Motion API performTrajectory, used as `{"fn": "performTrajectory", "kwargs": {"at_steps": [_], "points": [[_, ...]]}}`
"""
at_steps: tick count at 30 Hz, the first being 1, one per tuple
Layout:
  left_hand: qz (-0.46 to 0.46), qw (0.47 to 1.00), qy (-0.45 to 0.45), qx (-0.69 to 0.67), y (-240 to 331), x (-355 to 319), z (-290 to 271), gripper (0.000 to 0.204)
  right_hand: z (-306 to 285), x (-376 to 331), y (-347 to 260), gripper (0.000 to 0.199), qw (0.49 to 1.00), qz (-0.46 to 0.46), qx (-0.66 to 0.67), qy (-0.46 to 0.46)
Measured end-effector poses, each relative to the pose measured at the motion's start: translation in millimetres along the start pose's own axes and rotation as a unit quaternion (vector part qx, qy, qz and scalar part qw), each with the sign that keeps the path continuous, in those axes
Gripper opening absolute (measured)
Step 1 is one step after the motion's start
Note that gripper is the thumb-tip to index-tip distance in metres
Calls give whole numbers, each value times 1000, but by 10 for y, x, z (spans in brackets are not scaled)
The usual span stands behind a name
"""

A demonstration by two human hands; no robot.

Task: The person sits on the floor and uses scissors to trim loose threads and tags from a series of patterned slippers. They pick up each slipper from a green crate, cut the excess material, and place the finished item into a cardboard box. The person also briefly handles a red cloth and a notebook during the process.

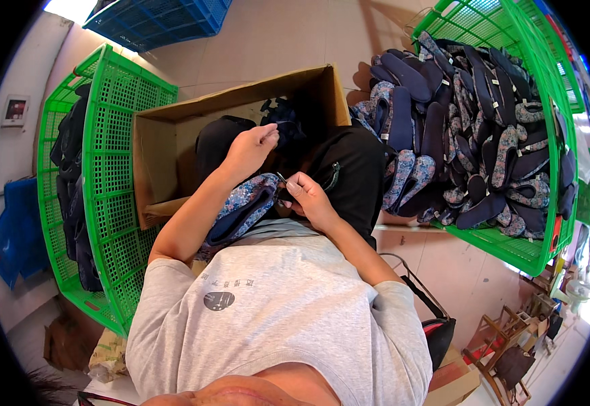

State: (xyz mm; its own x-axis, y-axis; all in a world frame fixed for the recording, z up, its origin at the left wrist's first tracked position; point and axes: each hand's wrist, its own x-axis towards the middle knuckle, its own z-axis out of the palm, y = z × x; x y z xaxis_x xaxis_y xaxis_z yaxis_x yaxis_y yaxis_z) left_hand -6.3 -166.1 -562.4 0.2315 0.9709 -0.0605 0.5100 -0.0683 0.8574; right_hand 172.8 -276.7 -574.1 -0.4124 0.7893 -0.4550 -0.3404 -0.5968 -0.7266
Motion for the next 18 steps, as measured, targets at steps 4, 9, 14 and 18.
{"fn": "performTrajectory", "kwargs": {"at_steps": [4,9,14,18], "points": [[-8,1000,4,22,148,-109,-202,15,-37,-37,-59,21,1000,-6,-11,-6],[-14,1000,10,-13,197,-475,-354,9,-128,15,-97,23,998,-31,-33,-33],[-5,1000,-10,28,326,-804,-422,13,-129,108,-284,27,985,-59,-145,-78],[49,988,-5,150,420,-947,-422,29,-89,147,-441,30,965,-78,-220,-122]]}}
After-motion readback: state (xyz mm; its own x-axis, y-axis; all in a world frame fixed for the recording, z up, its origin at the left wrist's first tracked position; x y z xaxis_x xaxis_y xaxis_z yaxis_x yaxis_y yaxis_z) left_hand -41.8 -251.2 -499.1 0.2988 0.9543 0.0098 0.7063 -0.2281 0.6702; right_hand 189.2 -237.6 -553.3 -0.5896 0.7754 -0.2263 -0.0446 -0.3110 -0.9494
